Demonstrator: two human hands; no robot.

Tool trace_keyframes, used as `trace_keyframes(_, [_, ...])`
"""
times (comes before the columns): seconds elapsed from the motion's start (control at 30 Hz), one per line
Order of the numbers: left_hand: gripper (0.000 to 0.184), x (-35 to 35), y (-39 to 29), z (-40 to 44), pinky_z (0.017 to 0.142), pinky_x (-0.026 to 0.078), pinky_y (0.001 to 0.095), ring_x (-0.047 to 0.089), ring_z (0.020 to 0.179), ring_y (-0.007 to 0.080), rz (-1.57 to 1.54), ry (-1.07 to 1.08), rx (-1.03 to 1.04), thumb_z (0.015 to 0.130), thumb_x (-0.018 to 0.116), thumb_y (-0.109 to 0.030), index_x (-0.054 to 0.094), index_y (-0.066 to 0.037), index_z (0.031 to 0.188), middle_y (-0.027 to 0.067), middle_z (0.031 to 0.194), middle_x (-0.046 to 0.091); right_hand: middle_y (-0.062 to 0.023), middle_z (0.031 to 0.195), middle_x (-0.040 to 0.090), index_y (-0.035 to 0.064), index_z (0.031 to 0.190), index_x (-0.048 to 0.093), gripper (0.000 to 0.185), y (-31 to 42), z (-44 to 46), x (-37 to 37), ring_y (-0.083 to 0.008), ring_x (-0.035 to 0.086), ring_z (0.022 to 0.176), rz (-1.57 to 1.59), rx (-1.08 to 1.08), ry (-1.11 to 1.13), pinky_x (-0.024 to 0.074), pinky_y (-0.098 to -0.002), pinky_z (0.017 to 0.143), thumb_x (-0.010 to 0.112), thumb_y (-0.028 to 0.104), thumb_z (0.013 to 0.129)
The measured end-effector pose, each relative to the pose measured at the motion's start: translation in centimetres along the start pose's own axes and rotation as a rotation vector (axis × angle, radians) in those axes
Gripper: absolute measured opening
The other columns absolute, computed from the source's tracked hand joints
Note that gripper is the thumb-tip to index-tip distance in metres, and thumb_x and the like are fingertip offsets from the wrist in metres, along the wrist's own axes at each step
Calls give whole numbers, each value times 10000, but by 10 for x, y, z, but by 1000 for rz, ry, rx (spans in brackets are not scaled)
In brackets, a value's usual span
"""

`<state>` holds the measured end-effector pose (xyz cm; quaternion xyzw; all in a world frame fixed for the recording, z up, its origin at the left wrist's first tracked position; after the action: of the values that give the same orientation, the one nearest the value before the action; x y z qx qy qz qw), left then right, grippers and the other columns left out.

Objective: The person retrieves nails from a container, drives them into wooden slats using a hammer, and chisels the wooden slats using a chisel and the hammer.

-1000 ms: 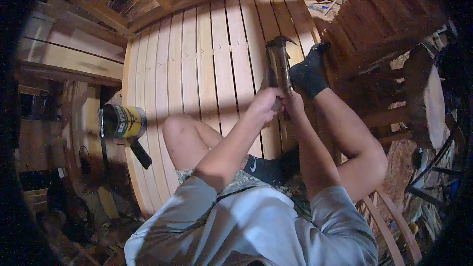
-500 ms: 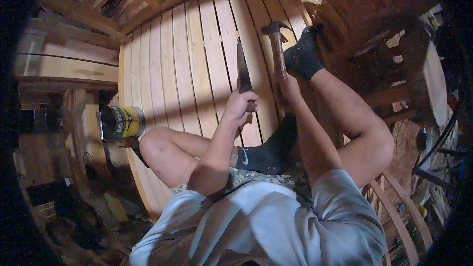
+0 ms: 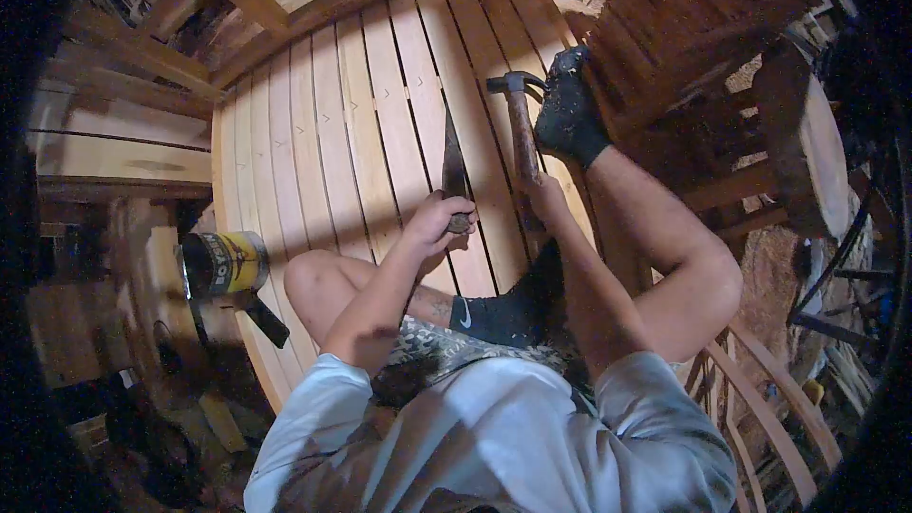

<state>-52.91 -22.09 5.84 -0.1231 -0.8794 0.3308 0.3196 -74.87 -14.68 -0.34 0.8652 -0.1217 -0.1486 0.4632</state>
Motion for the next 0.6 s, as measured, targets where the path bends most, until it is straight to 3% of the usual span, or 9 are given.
trace_keyframes(0.03, [123,-5,-2,-1,578,534,338,636,650,210,-4,1,0,840,657,-91,592,13,835,110,718,627,-91,729,645,-18,860,664,314,5,0,-1,-163,596,617,-103,-22,13,471,-361,576,678,295,856])
trace_keyframes(0.17, [162,-15,-3,-3,603,538,321,648,689,189,51,70,-52,838,679,-124,592,-4,904,93,760,645,-110,747,648,-23,904,658,307,51,-17,8,-170,619,653,-227,-116,13,485,-378,589,686,278,849])
trace_keyframes(0.23, [183,-15,2,-5,610,538,313,650,698,183,10,64,-63,835,688,-136,591,-13,930,86,776,650,-96,779,652,-21,963,623,309,84,-32,14,-186,625,654,-307,-594,-174,486,-381,572,683,262,857])
trace_keyframes(0.27, [196,-16,1,-6,611,540,312,651,699,181,24,58,-85,833,694,-141,591,-22,949,85,790,654,-96,779,652,-21,963,623,309,108,-45,19,-186,625,654,-315,-587,-168,486,-381,572,683,262,857])
trace_keyframes(0.33, [210,-20,-4,-10,613,541,310,652,700,180,32,51,-101,831,700,-146,590,-30,967,83,805,657,-69,758,619,-22,1030,582,315,161,-66,32,-163,589,630,-66,-372,33,473,-342,550,662,248,889])
trace_keyframes(0.47, [210,-22,1,-6,623,552,317,655,697,178,-28,114,-120,828,698,-125,590,-38,986,84,829,662,-35,702,568,-15,1039,568,297,210,-68,36,-118,533,600,-166,-564,39,446,-292,525,620,259,937])
trace_keyframes(0.53, [225,-17,0,-6,629,556,316,659,697,181,-84,54,95,831,695,-130,586,-38,1004,86,827,660,-16,676,545,-17,1039,577,302,231,-80,41,-133,526,598,-37,-518,76,453,-312,537,583,276,968])
trace_keyframes(0.57, [225,-19,-1,-7,629,556,316,659,697,181,-86,48,99,831,695,-130,586,-38,1004,86,827,660,-56,684,588,-16,1029,572,336,229,-73,42,-208,571,608,-71,-544,80,472,-382,569,572,316,976])
trace_keyframes(0.6, [227,-22,2,-6,640,559,320,660,706,183,-47,45,-27,834,693,-128,589,-37,1015,85,832,659,-56,684,588,-16,1029,572,336,220,-63,47,-208,571,608,-71,-546,90,472,-382,569,572,316,976])
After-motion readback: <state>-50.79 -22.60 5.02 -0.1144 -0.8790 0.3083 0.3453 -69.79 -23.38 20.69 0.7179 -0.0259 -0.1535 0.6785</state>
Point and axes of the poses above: each hand's wrist, its own z-axis towards the middle knuckle, its own x-axis out of the palm, y = z × x, the point moved 2 cm from there along z, towards the middle knuckle
